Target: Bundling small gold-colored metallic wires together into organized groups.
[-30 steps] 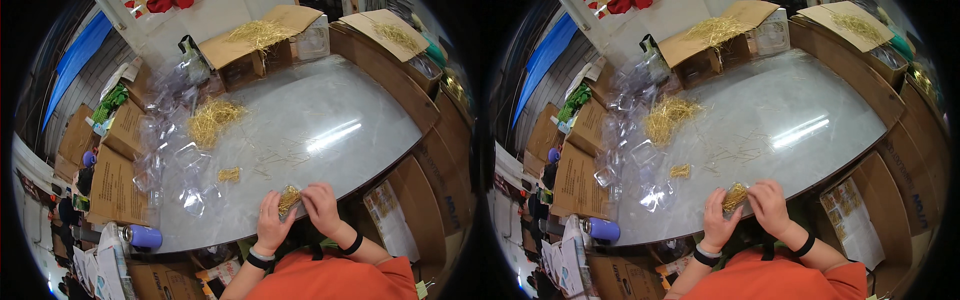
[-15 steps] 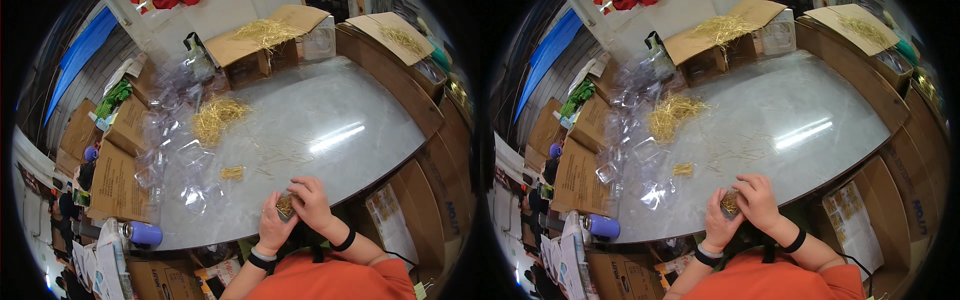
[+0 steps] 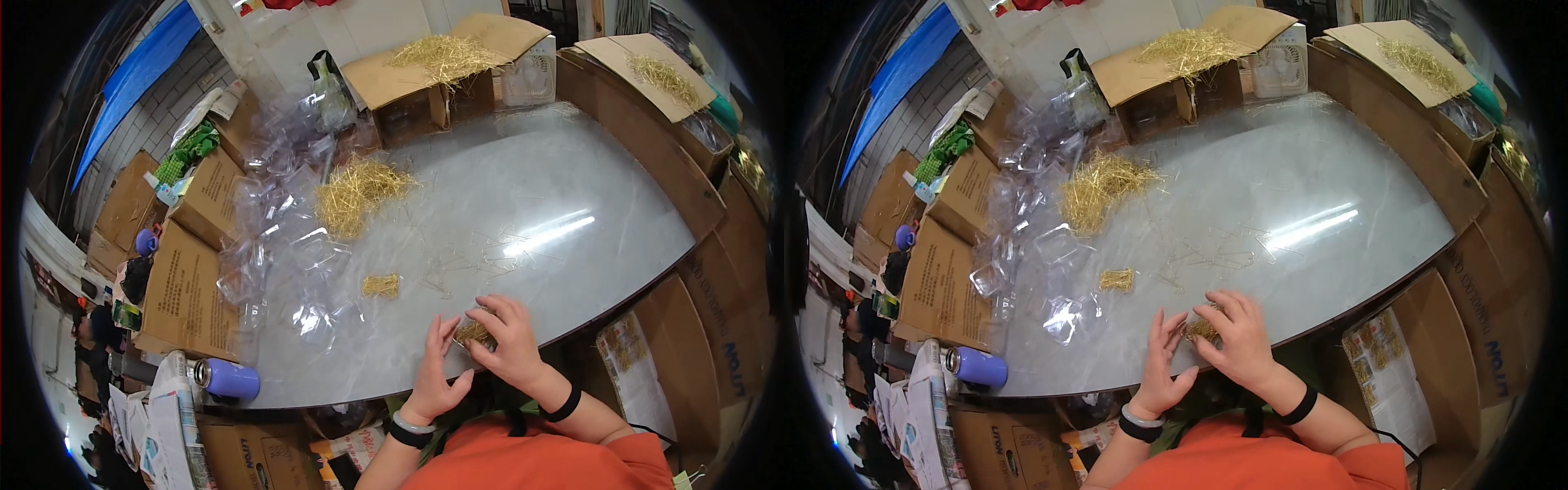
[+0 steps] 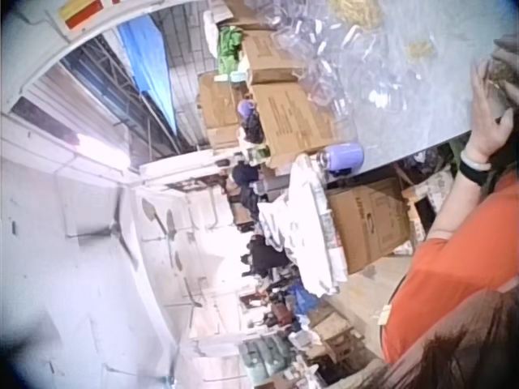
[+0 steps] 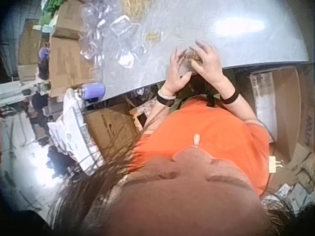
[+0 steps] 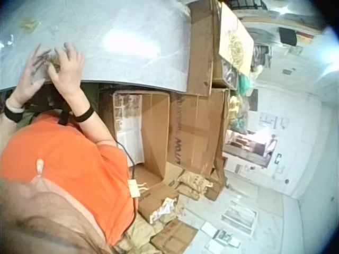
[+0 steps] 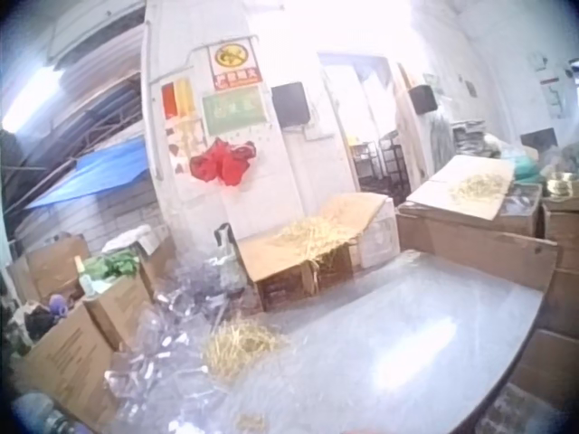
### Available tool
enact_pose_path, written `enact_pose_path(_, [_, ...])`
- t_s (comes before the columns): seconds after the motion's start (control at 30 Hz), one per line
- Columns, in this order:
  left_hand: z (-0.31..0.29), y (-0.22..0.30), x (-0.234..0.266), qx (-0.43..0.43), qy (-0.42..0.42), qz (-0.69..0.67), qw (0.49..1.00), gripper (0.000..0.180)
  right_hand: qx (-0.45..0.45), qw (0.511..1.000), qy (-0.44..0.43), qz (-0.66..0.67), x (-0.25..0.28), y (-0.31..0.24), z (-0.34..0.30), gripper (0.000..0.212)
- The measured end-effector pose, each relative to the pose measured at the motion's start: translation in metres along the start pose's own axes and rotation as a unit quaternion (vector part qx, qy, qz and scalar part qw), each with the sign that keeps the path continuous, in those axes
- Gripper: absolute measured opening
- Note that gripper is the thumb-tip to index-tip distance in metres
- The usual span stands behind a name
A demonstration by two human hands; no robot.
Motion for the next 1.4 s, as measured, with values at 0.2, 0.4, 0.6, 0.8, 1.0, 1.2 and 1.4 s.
enact_pose_path(0.2, [-0.001,-0.003,0.002,0.004,0.003,-0.052,0.999,0.100,-0.023,0.999,0.031,-0.026,0.009,-0.017,0.006,0.048])
enact_pose_path(0.4, [0.000,-0.004,0.002,0.022,0.018,-0.061,0.998,0.097,-0.055,0.997,0.025,-0.041,-0.009,-0.005,0.004,0.054])
enact_pose_path(0.6, [0.000,-0.004,0.003,0.032,0.055,-0.118,0.991,0.088,0.028,0.984,-0.027,-0.173,0.024,-0.033,-0.001,0.062])
enact_pose_path(0.8, [-0.001,-0.009,0.003,-0.008,0.076,-0.115,0.990,0.077,-0.009,0.990,-0.004,-0.143,0.009,-0.011,-0.011,0.062])
enact_pose_path(1.0, [-0.005,-0.008,0.002,0.011,0.095,0.020,0.995,0.057,-0.004,0.987,-0.029,-0.157,0.016,-0.015,-0.010,0.066])
enact_pose_path(1.2, [0.004,-0.001,-0.002,-0.001,0.044,0.244,0.969,0.057,-0.018,0.981,-0.062,-0.181,0.009,-0.009,-0.007,0.072])
enact_pose_path(1.4, [0.010,0.002,-0.008,-0.014,0.025,0.288,0.957,0.062,-0.045,0.993,-0.088,0.068,0.038,-0.005,-0.006,0.085])
Point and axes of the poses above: each hand's wrist, its own z-axis towards the middle knuckle, its own x-axis out of the back of the hand, y = z × x, the point moved 2 cm from there along z, towards the middle knuckle, and after that the axes turned 3 degrees about -y, right-handed, at the moved point
